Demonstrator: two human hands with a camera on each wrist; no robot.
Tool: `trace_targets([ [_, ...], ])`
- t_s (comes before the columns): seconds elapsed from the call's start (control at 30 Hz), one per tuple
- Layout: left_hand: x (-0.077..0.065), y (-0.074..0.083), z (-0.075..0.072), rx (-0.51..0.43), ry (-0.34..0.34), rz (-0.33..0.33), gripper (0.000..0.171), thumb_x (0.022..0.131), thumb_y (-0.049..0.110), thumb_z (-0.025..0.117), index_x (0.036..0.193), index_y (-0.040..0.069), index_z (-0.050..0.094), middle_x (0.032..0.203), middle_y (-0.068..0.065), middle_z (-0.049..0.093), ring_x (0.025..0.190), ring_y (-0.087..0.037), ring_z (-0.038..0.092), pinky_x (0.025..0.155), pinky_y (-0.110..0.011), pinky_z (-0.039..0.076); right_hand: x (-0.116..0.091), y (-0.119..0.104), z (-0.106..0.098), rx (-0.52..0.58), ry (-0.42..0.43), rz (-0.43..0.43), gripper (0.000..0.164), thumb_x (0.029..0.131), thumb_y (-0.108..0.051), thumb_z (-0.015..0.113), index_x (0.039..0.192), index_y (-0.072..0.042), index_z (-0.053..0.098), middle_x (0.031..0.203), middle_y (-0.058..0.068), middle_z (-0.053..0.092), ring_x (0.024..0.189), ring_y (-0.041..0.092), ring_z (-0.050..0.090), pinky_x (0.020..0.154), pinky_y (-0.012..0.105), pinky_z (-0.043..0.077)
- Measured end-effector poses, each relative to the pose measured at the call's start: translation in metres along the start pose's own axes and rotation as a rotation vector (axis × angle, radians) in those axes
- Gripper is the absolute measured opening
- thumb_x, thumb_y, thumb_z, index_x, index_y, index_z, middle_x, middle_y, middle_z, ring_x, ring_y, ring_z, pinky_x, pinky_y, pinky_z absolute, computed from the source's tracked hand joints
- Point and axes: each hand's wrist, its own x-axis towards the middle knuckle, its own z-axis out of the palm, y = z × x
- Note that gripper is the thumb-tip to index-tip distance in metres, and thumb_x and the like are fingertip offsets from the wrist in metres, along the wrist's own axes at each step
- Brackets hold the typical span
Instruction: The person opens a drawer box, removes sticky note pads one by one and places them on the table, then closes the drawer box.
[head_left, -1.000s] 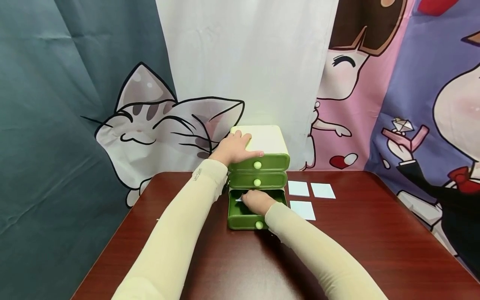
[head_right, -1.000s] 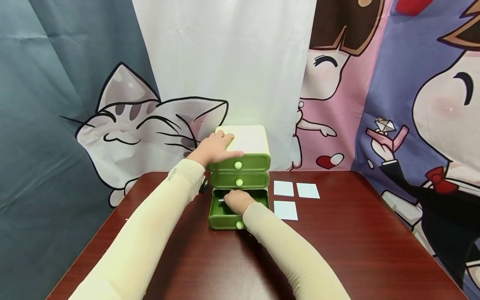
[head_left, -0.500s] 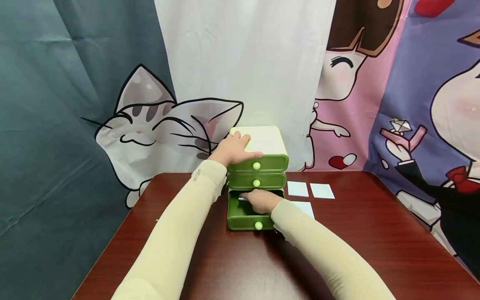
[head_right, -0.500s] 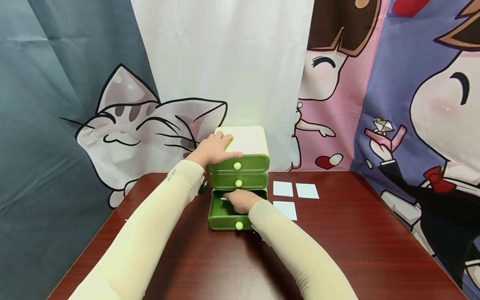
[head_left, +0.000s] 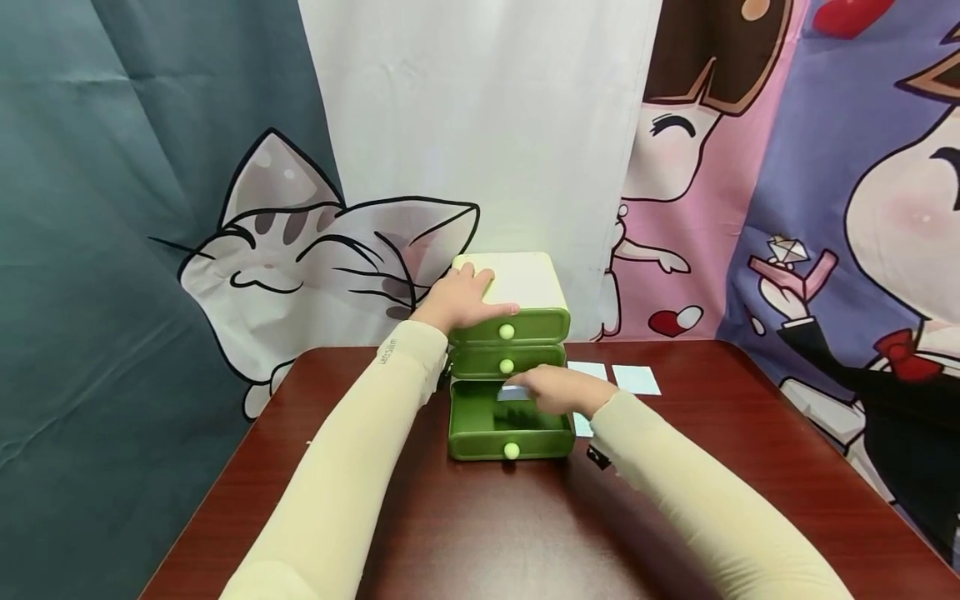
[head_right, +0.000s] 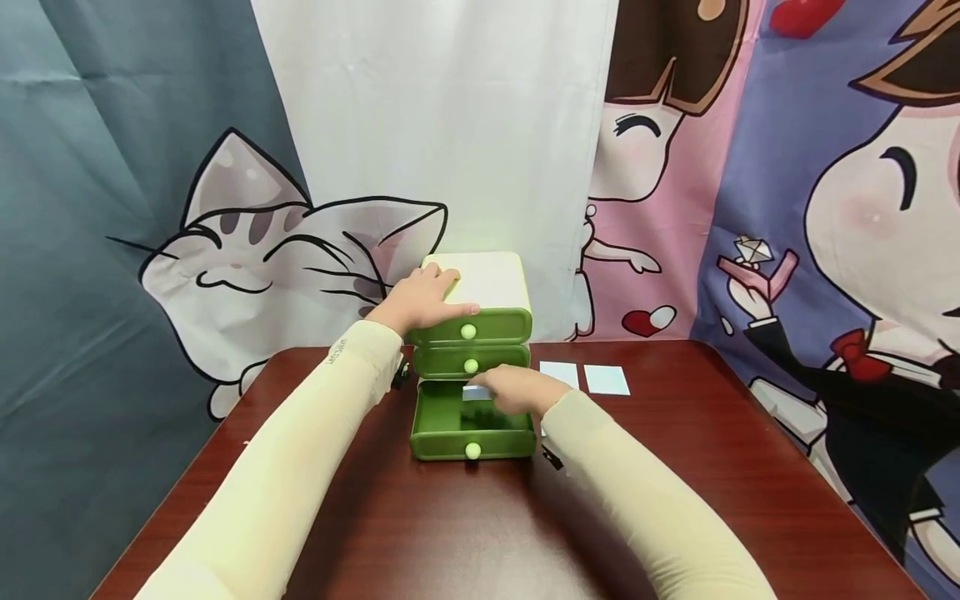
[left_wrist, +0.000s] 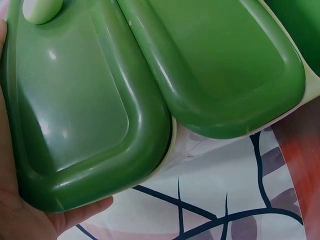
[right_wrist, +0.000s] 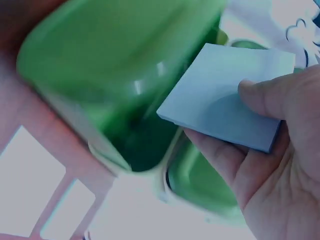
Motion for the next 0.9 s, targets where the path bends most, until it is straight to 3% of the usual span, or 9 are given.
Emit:
trace_targets([
  [0.23,-0.001,-0.001,0.0,-0.001,-0.017,0.002,0.096,0.081,0.09,0.04,0.145,0.019,0.047,0.135,-0.018,0.047,0.119,-0.036,0.049,0.097,-0.052,0.046,-0.043,0.021,-0.017,0.091,0.08,0.073,0.052,0.093,0.009,0.047,0.14,-0.009,0.059,0.114,0.006,0.069,0.093,0.015,0.06,0.085,0.038,0.049],
  [0.3,-0.001,-0.001,0.0,0.005,-0.016,0.002,0.095,0.081,0.089,0.04,0.145,0.019,0.047,0.136,-0.018,0.047,0.119,-0.036,0.049,0.098,-0.052,0.046,-0.056,0.033,-0.017,0.11,0.12,0.087,0.049,0.094,0.007,0.048,0.139,-0.008,0.06,0.111,0.007,0.069,0.09,0.018,0.06,0.082,0.039,0.049],
  [0.53,-0.001,0.0,-0.001,0.024,-0.019,0.013,0.093,0.082,0.088,0.04,0.143,0.018,0.048,0.135,-0.018,0.047,0.118,-0.037,0.05,0.097,-0.051,0.046,-0.1,0.084,0.003,0.114,0.232,0.129,0.044,0.092,0.008,0.049,0.133,0.002,0.062,0.112,0.012,0.07,0.098,0.022,0.063,0.092,0.049,0.05],
  [0.7,-0.002,0.0,0.0,0.016,-0.024,0.008,0.095,0.082,0.089,0.04,0.145,0.018,0.047,0.135,-0.018,0.047,0.119,-0.037,0.049,0.096,-0.052,0.046,-0.123,0.112,0.019,0.086,0.204,0.196,0.041,0.093,0.007,0.052,0.132,0.004,0.062,0.116,0.02,0.069,0.095,0.025,0.062,0.088,0.05,0.052],
  [0.9,-0.002,-0.002,0.0,0.015,-0.003,0.003,0.096,0.081,0.089,0.041,0.147,0.019,0.046,0.133,-0.018,0.048,0.117,-0.036,0.05,0.095,-0.052,0.047,-0.139,0.133,0.037,0.005,0.14,0.235,0.042,0.096,0.008,0.051,0.136,0.002,0.061,0.128,0.023,0.064,0.116,0.039,0.062,0.099,0.058,0.046],
])
